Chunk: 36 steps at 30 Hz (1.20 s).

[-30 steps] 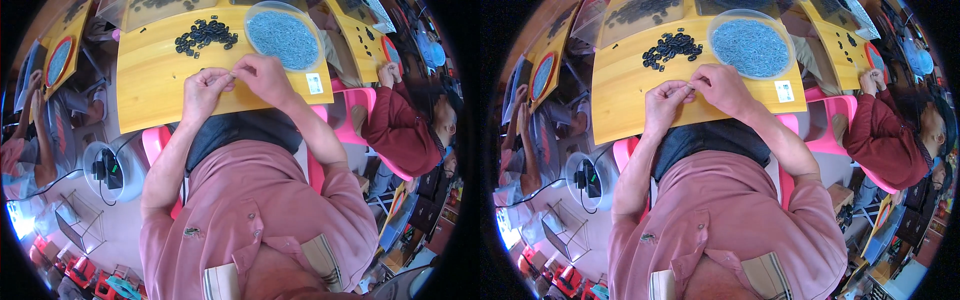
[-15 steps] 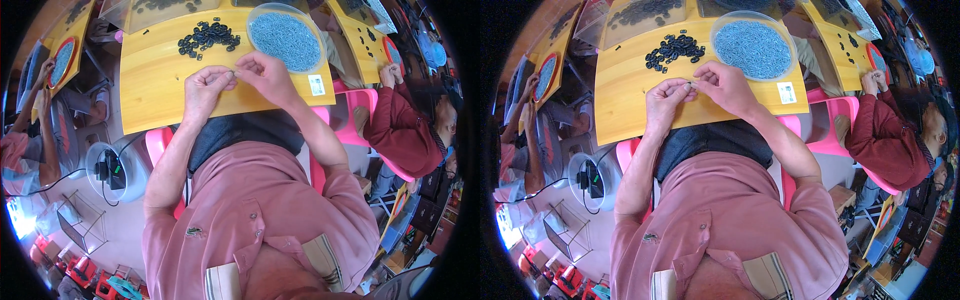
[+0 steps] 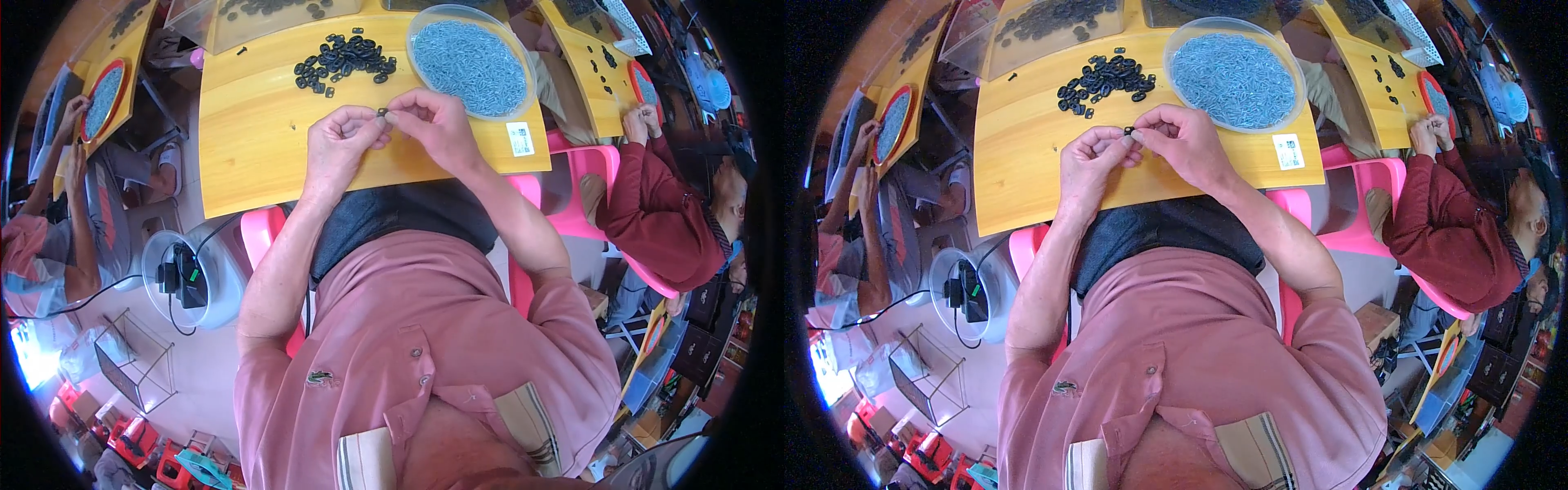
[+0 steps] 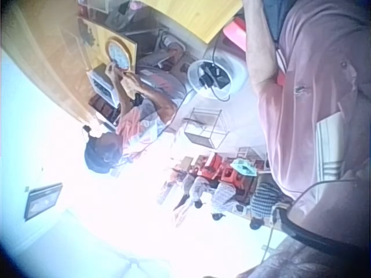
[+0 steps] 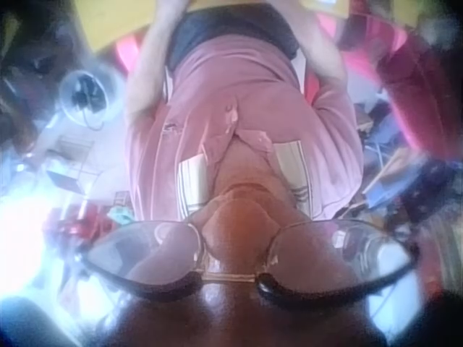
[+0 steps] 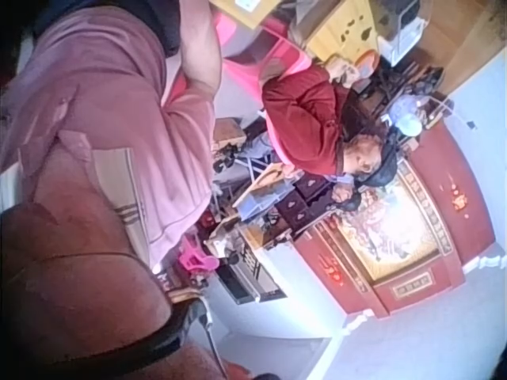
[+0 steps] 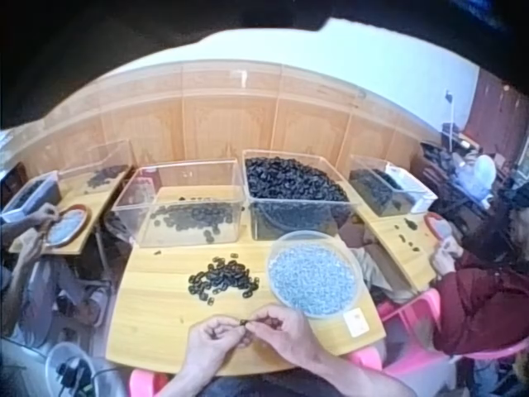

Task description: The person assembles small plastic components by hand, taking small pins from a container and inserting them into the plastic pieces one by one.

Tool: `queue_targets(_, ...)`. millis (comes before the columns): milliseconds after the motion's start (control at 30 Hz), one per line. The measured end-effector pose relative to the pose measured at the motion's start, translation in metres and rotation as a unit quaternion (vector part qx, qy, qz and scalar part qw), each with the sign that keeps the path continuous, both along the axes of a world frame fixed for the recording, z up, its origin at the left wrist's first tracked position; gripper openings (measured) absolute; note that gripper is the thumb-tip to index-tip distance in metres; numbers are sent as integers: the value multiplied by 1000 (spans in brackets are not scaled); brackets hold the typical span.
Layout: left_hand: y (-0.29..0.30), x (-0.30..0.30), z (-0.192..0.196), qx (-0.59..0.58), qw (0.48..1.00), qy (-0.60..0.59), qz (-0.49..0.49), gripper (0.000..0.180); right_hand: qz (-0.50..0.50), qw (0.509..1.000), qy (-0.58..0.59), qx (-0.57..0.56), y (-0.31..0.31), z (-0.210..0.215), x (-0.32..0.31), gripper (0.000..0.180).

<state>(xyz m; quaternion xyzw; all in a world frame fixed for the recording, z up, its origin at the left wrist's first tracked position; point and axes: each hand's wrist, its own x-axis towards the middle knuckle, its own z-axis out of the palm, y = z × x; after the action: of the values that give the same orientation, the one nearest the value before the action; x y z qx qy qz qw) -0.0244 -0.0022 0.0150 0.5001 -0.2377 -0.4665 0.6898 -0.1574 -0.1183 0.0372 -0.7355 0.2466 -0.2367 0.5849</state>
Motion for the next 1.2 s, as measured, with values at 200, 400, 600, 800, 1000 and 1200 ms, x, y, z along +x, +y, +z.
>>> queue_targets(200,0,0,-3,12,1000,-23,2,13,3,999,-14,36,0,-4,1,15)
queue_targets(400,2,12,0,12,966,-235,110,17,-35,998,-21,37,-9,2,-5,15)
queue_targets(600,6,58,5,72,913,-351,194,23,-41,999,-18,21,-11,4,-9,13)
queue_targets(800,13,55,19,172,865,-458,109,25,-38,999,7,-33,-11,6,-12,14)
queue_targets(1000,12,43,14,197,788,-582,45,24,-31,998,27,-45,-11,8,-15,17)
queue_targets(1200,10,40,12,184,835,-515,60,16,-17,997,53,-51,-8,11,-14,19)
